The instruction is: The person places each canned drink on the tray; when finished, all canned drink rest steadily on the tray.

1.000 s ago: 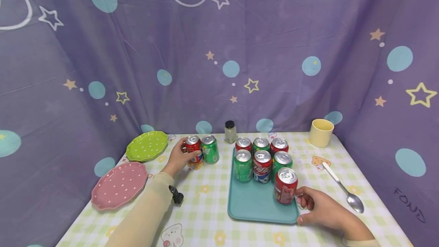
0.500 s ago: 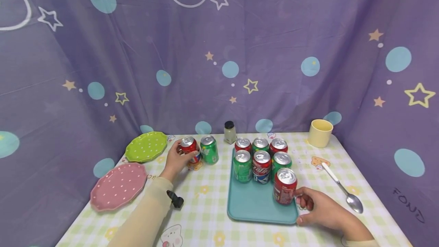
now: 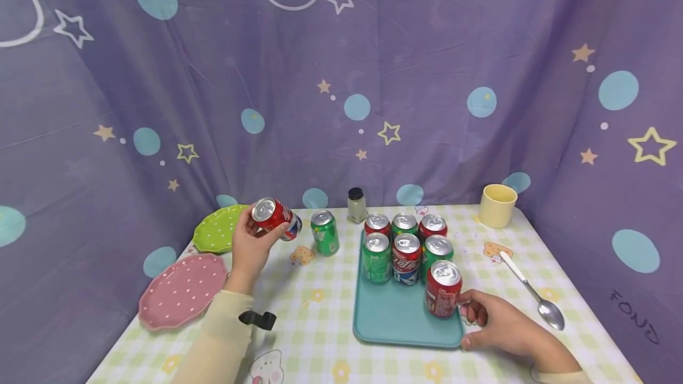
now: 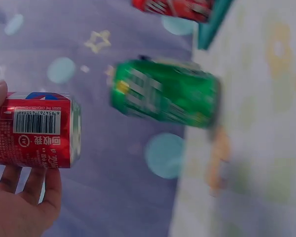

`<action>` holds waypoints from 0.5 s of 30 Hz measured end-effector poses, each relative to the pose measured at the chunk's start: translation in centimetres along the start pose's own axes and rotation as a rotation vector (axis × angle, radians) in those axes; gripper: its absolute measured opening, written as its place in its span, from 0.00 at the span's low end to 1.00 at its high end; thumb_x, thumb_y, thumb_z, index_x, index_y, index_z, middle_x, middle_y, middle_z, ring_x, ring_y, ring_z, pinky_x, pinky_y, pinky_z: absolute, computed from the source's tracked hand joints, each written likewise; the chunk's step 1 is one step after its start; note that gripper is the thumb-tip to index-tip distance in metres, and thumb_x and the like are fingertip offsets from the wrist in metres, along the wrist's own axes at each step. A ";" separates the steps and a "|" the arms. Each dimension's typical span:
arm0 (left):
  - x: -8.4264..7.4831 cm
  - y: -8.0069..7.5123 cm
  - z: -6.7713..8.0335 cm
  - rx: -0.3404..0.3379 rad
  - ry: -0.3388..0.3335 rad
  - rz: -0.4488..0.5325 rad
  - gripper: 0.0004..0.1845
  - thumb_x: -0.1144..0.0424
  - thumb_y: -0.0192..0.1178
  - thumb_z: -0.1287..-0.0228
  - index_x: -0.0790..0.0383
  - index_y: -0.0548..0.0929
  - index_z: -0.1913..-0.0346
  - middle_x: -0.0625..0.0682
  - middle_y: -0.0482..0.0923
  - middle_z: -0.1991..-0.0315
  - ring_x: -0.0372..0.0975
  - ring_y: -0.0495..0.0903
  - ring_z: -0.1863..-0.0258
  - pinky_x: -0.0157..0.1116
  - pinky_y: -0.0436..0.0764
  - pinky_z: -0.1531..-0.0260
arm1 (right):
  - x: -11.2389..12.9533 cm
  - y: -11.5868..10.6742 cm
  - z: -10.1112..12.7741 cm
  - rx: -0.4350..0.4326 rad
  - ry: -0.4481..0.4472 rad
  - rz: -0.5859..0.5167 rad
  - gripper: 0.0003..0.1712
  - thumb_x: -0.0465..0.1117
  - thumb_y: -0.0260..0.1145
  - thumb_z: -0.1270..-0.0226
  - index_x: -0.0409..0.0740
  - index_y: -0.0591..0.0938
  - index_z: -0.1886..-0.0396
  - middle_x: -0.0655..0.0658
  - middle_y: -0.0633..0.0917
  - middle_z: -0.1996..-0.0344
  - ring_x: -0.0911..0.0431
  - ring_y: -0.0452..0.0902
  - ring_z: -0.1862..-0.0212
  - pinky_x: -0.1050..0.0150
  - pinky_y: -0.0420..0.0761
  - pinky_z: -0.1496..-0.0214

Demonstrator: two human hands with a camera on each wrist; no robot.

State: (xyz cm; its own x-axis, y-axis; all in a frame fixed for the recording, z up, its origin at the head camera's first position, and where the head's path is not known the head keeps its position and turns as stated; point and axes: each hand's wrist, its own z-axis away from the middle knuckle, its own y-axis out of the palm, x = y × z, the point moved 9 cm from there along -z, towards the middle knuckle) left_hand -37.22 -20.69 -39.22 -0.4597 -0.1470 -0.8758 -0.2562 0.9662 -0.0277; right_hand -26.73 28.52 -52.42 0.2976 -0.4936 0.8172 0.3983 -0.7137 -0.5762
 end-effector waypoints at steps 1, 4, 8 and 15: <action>-1.0 0.1 0.1 0.002 0.021 0.005 0.37 0.66 0.82 0.45 0.58 0.76 0.33 0.50 0.81 0.40 0.42 0.80 0.42 0.36 0.81 0.45 | 0.0 0.0 0.0 0.001 -0.005 -0.001 0.38 0.45 0.85 0.48 0.35 0.77 0.41 0.45 0.77 0.64 0.57 0.73 0.65 0.63 0.75 0.67; -3.7 0.6 0.8 0.021 0.086 0.020 0.37 0.68 0.82 0.46 0.57 0.76 0.34 0.49 0.81 0.41 0.42 0.80 0.42 0.35 0.80 0.45 | 0.1 0.1 0.1 -0.003 -0.018 -0.001 0.37 0.44 0.85 0.48 0.37 0.78 0.42 0.45 0.77 0.64 0.57 0.74 0.65 0.63 0.75 0.67; -7.2 1.9 2.0 0.086 0.179 0.048 0.37 0.72 0.81 0.47 0.59 0.76 0.34 0.51 0.82 0.42 0.46 0.81 0.43 0.35 0.81 0.46 | 0.3 0.0 0.1 -0.010 -0.038 0.007 0.36 0.44 0.85 0.48 0.39 0.78 0.43 0.45 0.78 0.64 0.56 0.74 0.64 0.63 0.75 0.66; -10.8 4.8 4.6 0.213 0.241 0.011 0.37 0.70 0.82 0.47 0.56 0.77 0.34 0.51 0.81 0.41 0.45 0.81 0.43 0.36 0.82 0.47 | 0.3 -0.1 0.1 -0.014 -0.047 0.008 0.36 0.43 0.85 0.48 0.38 0.77 0.42 0.45 0.78 0.64 0.55 0.74 0.64 0.63 0.75 0.66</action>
State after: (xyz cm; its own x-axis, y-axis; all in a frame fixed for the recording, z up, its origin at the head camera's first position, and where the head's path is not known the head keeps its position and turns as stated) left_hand -29.61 -13.45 -32.08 -0.6564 -0.1575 -0.7378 -0.0783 0.9869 -0.1410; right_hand -26.60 28.45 -52.14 0.3410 -0.4760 0.8106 0.3837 -0.7168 -0.5823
